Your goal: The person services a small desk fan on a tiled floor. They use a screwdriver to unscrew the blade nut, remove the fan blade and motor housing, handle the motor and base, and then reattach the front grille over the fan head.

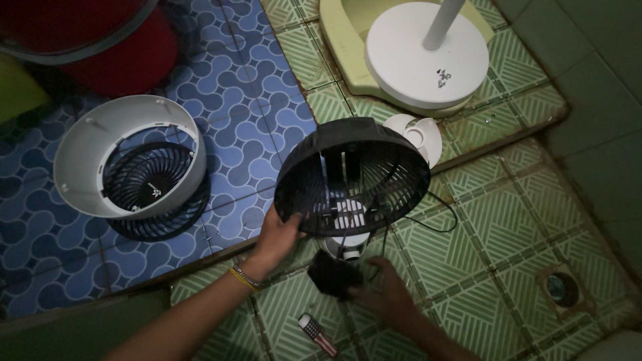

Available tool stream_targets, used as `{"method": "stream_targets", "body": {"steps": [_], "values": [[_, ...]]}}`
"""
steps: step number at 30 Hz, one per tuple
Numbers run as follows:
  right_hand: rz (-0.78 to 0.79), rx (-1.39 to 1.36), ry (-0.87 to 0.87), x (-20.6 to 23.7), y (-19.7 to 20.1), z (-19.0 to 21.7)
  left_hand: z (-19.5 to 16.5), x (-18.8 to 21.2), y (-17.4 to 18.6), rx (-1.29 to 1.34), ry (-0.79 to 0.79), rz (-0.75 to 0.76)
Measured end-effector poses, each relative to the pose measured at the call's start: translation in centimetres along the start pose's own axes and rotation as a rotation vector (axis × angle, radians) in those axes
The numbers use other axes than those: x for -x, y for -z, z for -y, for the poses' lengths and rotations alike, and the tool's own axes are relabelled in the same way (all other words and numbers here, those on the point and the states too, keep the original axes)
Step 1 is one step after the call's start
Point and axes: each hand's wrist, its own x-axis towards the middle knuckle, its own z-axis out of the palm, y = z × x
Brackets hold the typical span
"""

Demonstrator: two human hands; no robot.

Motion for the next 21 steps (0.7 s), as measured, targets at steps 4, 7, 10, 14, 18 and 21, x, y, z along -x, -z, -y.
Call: {"method": "stream_targets", "body": {"steps": [4, 7, 10, 14, 18, 21], "values": [[0.034, 0.083, 0.168, -0.1, -1.7, 0.3, 0.5, -0.3, -0.3, 0.016, -0.045, -0.011], [0.033, 0.208, 0.117, 0.0, -2.8, 1.3, 0.8, -0.3, -0.3, 0.033, -0.067, -0.009], [-0.01, 0.157, 0.046, -0.1, -3.9, 2.1, 1.1, -0.4, 0.0, 0.009, -0.076, -0.003], [-0.131, 0.192, 0.266, -0.1, -4.5, 1.5, 1.4, -0.9, 0.1, 0.017, -0.125, 0.007], [-0.036, 0.227, 0.068, 0.0, -5.0, -0.3, 1.8, -1.1, 0.2, 0.001, -0.118, -0.01], [0.056, 0.285, -0.207, 0.7, -5.5, -1.1, 1.9, -1.0, 0.4, -0.124, -0.395, 0.009]]}}
